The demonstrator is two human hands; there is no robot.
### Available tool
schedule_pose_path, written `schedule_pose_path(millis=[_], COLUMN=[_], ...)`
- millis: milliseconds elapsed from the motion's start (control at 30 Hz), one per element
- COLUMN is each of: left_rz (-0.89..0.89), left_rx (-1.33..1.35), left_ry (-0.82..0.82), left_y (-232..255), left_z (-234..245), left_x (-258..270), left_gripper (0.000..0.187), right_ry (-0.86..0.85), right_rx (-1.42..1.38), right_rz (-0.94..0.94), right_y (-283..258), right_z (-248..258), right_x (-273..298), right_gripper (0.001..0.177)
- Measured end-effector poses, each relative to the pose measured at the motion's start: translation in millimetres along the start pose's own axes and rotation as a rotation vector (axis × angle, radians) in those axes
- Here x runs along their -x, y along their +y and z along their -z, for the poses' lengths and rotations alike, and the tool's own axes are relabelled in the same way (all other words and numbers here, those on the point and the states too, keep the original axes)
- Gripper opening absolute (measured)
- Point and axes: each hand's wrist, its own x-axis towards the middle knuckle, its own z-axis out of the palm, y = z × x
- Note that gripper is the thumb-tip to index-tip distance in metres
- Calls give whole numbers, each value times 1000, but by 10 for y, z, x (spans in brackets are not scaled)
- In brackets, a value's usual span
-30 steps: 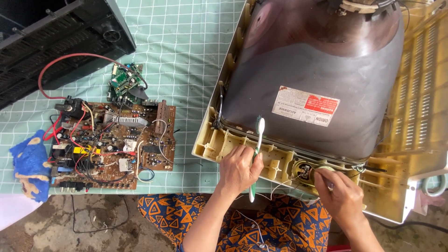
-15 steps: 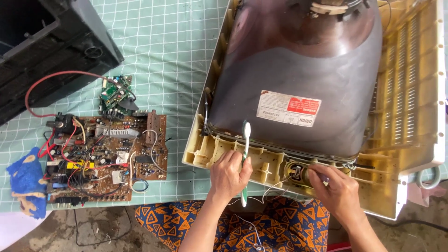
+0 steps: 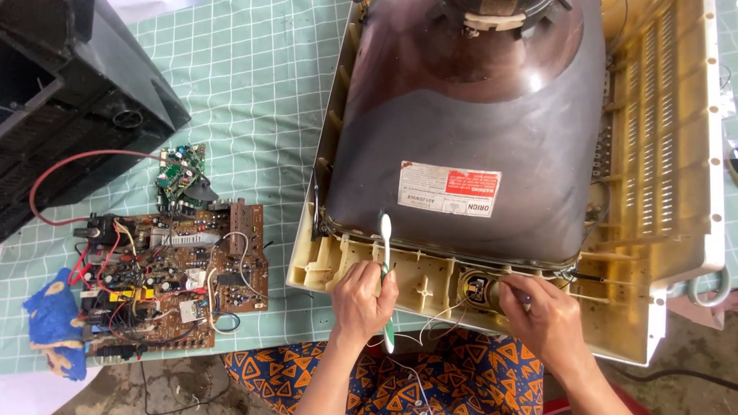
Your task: The person cleans the interior plastic housing of a disassembled CRT television using a toothbrush. They scrub various compartments and crevices around the large glass tube and speaker area, then briefly handle a wire near the tube's neck.
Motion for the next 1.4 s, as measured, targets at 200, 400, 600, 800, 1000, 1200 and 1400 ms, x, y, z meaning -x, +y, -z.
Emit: schedule_pose_path(millis=[200,400,600,800,1000,1200,1400], left_rz=[1,-9,-3,-9,-20,14,20], left_rx=[7,10,-1,5,3,18,15], left_ry=[-9,-10,-14,-18,-12,-22,-27], left_y=[18,-6,27,-5,-17,33,42], left_z=[-17,-66,-51,-71,-69,-33,-29], left_x=[-26,-30,-56,-41,-39,-44,-44], left_gripper=[21,20,21,22,21,18,20], right_ry=[-26,-111,-142,-69,26,-22,-77], right_rx=[-86,-146,-146,-90,9,-125,-115], right_rz=[-41,-45,-67,25,49,-23,13], right_y=[240,198,69,105,228,205,110], right_z=[-59,-30,25,-42,-68,-29,-14], right_x=[93,5,-92,-32,68,47,-14], right_gripper=[19,17,17,19,19,17,21])
